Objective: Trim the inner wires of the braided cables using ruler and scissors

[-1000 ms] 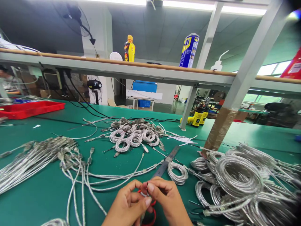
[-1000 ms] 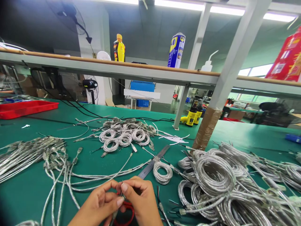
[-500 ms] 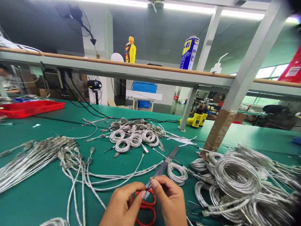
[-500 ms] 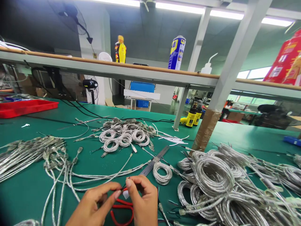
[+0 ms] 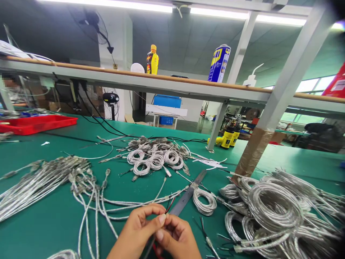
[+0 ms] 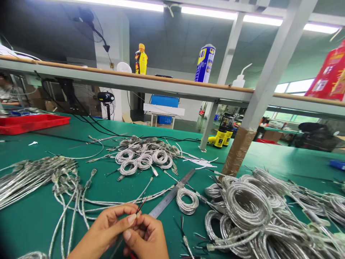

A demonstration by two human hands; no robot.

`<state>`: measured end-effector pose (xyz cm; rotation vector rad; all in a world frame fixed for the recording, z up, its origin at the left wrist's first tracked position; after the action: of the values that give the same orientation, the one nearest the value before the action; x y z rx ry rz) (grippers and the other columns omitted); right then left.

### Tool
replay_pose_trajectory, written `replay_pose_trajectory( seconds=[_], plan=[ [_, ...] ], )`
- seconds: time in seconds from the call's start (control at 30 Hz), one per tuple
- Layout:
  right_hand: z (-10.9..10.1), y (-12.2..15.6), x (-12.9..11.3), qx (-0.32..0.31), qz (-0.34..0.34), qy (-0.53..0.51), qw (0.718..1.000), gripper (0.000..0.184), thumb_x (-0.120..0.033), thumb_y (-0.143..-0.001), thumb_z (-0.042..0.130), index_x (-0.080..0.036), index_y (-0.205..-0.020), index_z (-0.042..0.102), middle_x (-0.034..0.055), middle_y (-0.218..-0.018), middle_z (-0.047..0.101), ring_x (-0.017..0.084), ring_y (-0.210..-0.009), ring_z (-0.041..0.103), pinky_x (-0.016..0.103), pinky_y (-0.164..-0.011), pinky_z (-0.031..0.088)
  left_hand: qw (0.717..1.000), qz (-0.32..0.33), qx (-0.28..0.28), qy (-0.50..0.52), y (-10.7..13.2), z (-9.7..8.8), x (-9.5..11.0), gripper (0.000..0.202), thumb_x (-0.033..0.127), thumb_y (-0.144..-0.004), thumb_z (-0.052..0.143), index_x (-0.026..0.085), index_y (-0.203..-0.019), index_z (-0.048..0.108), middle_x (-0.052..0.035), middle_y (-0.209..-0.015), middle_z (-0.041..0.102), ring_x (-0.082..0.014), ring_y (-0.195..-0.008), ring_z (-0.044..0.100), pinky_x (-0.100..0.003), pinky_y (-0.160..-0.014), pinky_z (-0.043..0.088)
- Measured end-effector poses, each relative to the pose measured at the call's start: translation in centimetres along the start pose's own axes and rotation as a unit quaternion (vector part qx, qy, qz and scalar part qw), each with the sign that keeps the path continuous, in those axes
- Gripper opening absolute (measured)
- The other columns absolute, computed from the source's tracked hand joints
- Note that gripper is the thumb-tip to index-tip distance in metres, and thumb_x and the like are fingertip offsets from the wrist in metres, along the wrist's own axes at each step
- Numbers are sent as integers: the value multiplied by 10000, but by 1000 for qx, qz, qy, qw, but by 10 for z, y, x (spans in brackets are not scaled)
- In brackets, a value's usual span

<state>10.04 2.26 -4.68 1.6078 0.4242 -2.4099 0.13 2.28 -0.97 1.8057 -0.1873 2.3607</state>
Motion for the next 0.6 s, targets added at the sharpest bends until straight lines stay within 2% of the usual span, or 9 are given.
replay_pose_trajectory(
  seconds=[0.1, 0.17, 0.27, 0.33, 0.47, 0.6],
  plan=[
    [2, 1, 2, 14, 3, -19, 1000, 363, -422, -556, 695, -141, -646, 483, -31, -523, 520, 50, -371, 468, 167, -402, 359, 1000, -15, -7, -8, 0, 2, -5, 243, 357, -606, 658, 142, -704, 601, -8, -738, 562, -88, -440, 497, -202, -371, 416],
    [5, 2, 4, 24, 2, -25, 999, 365, -423, -563, 692, -140, -653, 478, -25, -523, 533, 43, -356, 462, 159, -390, 354, 999, 1, 4, -37, 2, 3, -6, 258, 371, -621, 642, 142, -727, 589, -2, -690, 569, -70, -386, 460, -189, -337, 388],
    [8, 3, 8, 29, 2, -32, 999, 362, -425, -569, 688, -144, -654, 475, -20, -534, 542, 36, -350, 449, 157, -387, 365, 997, 3, 8, -72, 4, 4, -7, 269, 384, -658, 606, 141, -772, 580, 28, -513, 537, -71, -359, 434, -170, -331, 352],
    [10, 3, 11, 26, 2, -32, 999, 353, -417, -567, 692, -153, -668, 479, -14, -557, 550, 48, -368, 460, 169, -394, 385, 997, -3, 5, -83, 5, 4, -6, 259, 383, -678, 589, 146, -780, 581, 37, -454, 517, -95, -384, 473, -177, -360, 371],
    [11, 4, 18, 33, 5, -27, 999, 369, -393, -560, 700, -163, -771, 503, -4, -612, 555, 89, -434, 501, 202, -416, 421, 998, 17, -3, -59, 7, 6, 1, 180, 331, -699, 587, 153, -732, 586, -4, -585, 606, -144, -561, 578, -229, -545, 455],
    [18, 4, 23, 56, -23, -75, 995, 370, -402, -522, 708, -184, -703, 471, -31, -549, 506, 76, -388, 444, 192, -377, 387, 999, 21, 3, -31, 6, 7, 5, 159, 298, -683, 614, 144, -717, 595, -3, -577, 607, -130, -551, 562, -218, -537, 447]
  ],
)
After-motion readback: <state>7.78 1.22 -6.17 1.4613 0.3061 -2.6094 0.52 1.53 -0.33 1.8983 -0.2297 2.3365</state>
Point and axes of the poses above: each hand's wrist, its own y-axis away from the middle knuckle, its own z-axis out of the palm, x = y × z, the point moved 3 cm from there along -y, towards the middle knuckle
